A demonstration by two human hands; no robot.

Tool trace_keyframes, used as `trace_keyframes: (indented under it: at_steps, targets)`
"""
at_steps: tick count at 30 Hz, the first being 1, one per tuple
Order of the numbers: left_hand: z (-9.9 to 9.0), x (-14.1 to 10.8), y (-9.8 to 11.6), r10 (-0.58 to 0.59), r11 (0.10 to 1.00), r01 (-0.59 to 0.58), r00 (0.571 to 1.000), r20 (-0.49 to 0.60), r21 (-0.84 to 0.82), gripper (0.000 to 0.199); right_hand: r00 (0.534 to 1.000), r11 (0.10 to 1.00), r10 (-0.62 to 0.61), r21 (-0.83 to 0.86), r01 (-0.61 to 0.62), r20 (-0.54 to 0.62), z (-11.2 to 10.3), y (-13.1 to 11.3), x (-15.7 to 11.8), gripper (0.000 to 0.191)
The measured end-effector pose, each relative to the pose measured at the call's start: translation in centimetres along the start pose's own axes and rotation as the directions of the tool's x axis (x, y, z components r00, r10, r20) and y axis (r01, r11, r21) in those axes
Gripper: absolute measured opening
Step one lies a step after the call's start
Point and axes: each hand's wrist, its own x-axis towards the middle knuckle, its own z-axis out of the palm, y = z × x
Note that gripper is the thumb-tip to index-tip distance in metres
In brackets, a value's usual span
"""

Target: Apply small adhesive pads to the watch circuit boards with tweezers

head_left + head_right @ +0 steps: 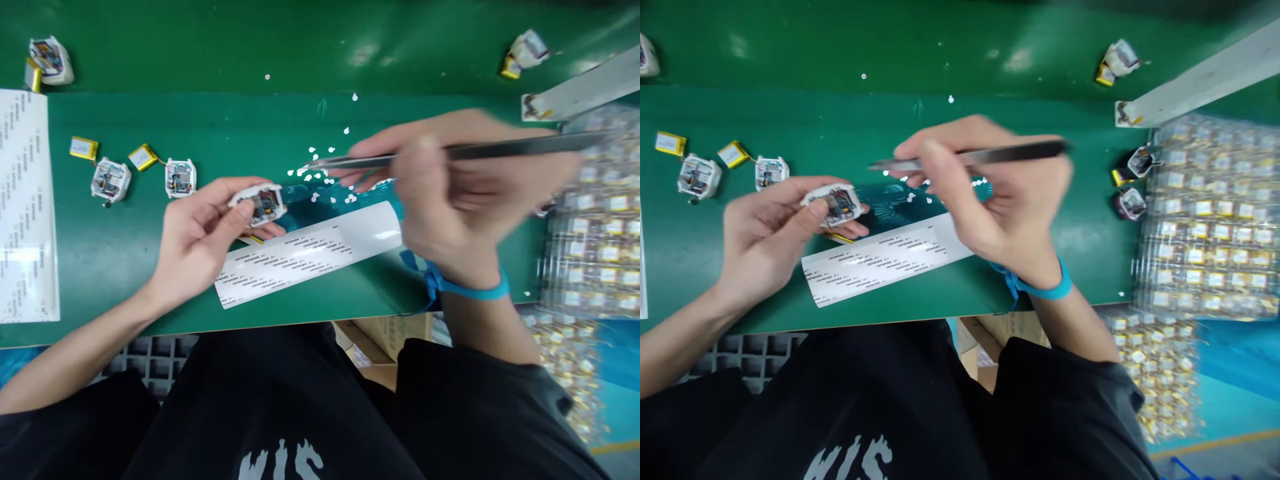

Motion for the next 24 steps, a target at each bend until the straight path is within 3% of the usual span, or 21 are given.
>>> trace_keyframes:
  at_steps: [2,4,7,9,12,15,21,24]
  targets:
    - [-0.7,0.7,0.1,0.046,0.999,-0.046,0.998,-0.049,0.008,0.016,0.972,0.982,-0.184,0.062,0.176,0.149,1.0,0.9,0.7,0.020]
    - [-1.5,1.2,0.3,0.078,0.995,-0.075,0.996,-0.046,0.065,0.013,0.942,0.969,-0.244,0.105,0.226,0.230,2.2,1.9,0.7,0.018]
    - [-2.4,1.5,1.0,0.074,0.958,-0.094,0.994,0.085,0.269,0.015,0.918,0.975,-0.217,0.121,0.186,0.333,3.2,3.2,0.2,0.018]
    - [-2.6,1.5,1.4,0.021,0.875,-0.108,0.983,0.185,0.471,0.018,0.912,0.980,-0.183,0.144,0.138,0.368,3.4,3.8,-0.1,0.019]
    - [-2.4,1.1,1.9,-0.039,0.709,-0.199,0.947,0.319,0.677,0.024,0.912,0.974,-0.191,0.186,0.130,0.364,3.4,4.5,-0.2,0.020]
    - [-1.9,0.8,1.7,-0.024,0.613,-0.288,0.924,0.382,0.735,0.028,0.914,0.969,-0.229,0.169,0.181,0.334,3.7,4.7,-0.6,0.020]
    - [-1.8,0.8,0.9,-0.017,0.544,-0.378,0.887,0.461,0.749,0.029,0.873,0.920,-0.374,0.002,0.393,0.314,3.8,4.7,-1.9,0.026]
    - [-1.8,1.0,1.0,-0.027,0.526,-0.423,0.859,0.512,0.738,0.031,0.906,0.916,-0.335,-0.136,0.377,0.258,3.1,4.9,-1.5,0.028]
